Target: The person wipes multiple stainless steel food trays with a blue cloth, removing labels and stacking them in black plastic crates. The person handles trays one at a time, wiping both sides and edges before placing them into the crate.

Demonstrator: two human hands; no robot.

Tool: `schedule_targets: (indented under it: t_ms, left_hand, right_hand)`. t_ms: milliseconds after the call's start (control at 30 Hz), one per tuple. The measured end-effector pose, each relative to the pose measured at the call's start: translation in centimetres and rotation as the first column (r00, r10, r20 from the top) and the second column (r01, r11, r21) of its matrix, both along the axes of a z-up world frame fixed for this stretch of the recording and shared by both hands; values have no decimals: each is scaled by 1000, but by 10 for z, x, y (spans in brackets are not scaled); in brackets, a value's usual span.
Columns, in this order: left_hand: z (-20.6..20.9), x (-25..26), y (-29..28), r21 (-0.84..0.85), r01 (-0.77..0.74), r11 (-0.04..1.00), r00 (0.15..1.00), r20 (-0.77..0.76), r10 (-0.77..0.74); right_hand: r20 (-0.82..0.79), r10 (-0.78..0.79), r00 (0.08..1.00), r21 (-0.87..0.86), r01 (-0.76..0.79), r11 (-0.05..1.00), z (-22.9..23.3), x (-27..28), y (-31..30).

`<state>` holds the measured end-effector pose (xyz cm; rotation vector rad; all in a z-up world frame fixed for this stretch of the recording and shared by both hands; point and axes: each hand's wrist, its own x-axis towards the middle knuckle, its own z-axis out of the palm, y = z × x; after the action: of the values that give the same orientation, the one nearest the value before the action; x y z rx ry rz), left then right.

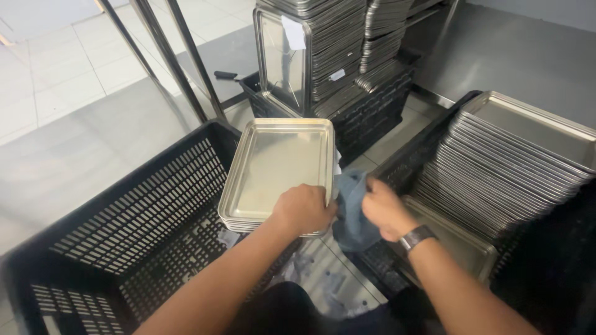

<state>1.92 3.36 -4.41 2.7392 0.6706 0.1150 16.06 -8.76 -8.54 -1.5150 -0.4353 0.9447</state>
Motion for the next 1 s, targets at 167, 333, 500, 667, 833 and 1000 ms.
schedule_targets:
  t_ms: [167, 333, 500, 667, 833, 1000]
  left_hand:
    - [-22, 14, -2, 113, 40, 993, 999, 18, -42]
    - [-15, 14, -6, 127, 18, 992, 985, 170, -40]
    - [33, 14, 10, 130, -114, 985, 898, 438, 46]
    - [90, -23, 48, -408, -20, 913, 778, 567, 270]
    - [85, -61, 29, -593, 609, 527, 498, 803, 327]
    - [118, -88, -17, -853, 465, 238, 702, 519, 488]
  right_hand:
    - [-52, -13, 999, 77, 17, 997, -26, -8, 2]
    - [-33, 41, 999, 119, -37, 992, -51, -13, 3]
    - [42, 2, 999, -18, -1, 1000, -41, -18, 8]
    - [-60, -136, 989, 145, 143, 979, -25, -8, 11]
    - [-418, 9, 908, 401, 176, 899, 2, 6, -4]
    - [-208, -208, 956, 390, 276, 878, 20, 6, -16]
